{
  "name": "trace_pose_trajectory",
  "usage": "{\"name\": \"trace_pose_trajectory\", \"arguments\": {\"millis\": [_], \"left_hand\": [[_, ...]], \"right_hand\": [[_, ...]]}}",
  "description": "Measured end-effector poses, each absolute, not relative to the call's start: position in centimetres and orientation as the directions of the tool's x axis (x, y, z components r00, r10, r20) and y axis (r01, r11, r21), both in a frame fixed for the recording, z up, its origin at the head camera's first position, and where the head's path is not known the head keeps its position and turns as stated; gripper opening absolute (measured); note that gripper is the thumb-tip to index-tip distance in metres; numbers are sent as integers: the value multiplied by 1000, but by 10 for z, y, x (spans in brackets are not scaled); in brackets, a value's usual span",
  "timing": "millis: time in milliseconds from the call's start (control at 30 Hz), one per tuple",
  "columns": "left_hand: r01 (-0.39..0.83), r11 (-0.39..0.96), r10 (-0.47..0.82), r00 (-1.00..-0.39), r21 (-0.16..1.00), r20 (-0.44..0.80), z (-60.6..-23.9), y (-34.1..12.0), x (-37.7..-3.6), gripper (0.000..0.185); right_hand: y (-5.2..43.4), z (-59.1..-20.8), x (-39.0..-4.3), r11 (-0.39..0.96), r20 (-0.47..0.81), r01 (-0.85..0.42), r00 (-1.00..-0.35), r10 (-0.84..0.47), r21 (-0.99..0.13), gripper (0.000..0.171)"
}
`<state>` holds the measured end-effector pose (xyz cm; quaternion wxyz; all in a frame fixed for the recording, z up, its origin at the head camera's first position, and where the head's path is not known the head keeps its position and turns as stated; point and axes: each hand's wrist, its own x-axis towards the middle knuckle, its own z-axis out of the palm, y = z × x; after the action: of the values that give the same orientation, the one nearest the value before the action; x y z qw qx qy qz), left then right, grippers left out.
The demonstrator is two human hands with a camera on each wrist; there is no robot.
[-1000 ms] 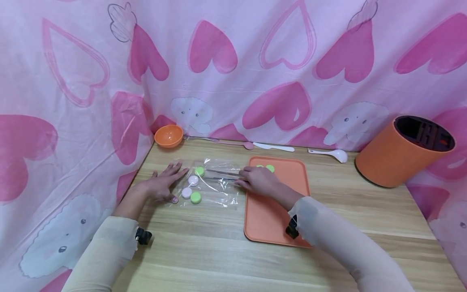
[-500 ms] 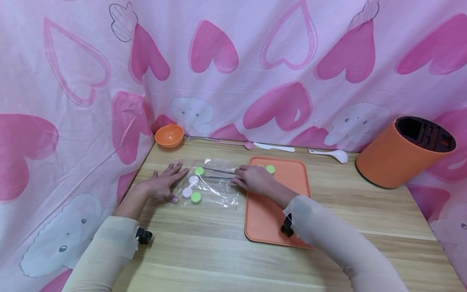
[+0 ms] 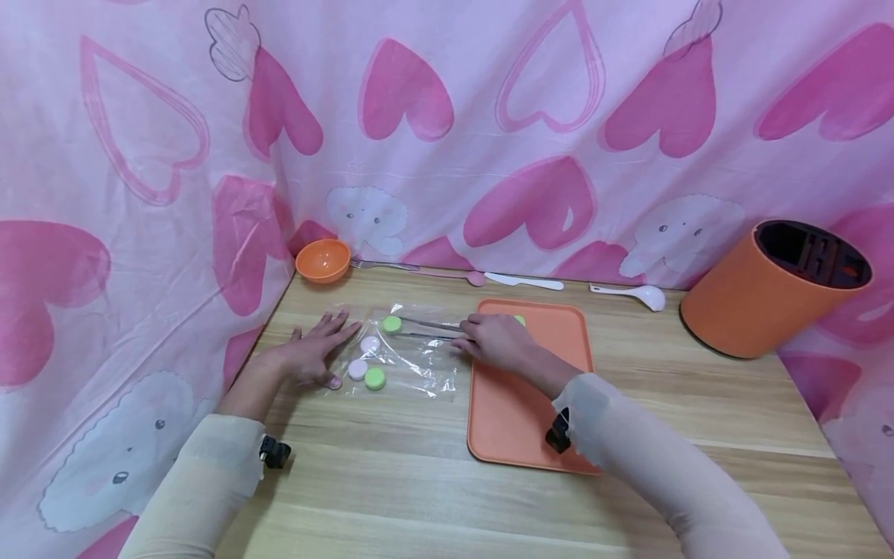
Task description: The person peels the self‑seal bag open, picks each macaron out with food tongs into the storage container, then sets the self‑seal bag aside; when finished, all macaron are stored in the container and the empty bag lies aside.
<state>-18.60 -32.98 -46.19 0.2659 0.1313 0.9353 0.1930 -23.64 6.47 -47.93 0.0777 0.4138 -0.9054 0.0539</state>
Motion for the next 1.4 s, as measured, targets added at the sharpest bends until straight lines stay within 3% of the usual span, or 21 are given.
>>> {"name": "trace_pose_trajectory", "arguments": {"millis": [533, 1400], "left_hand": [[155, 893, 354, -822, 422, -446, -459, -328, -186, 119], [155, 895, 353, -818, 418, -453, -467, -329, -188, 118]], "right_hand": [[114, -468, -233, 660, 257, -747, -654, -711, -76, 25], [191, -463, -215, 679, 352, -735, -634, -689, 4, 28]]}}
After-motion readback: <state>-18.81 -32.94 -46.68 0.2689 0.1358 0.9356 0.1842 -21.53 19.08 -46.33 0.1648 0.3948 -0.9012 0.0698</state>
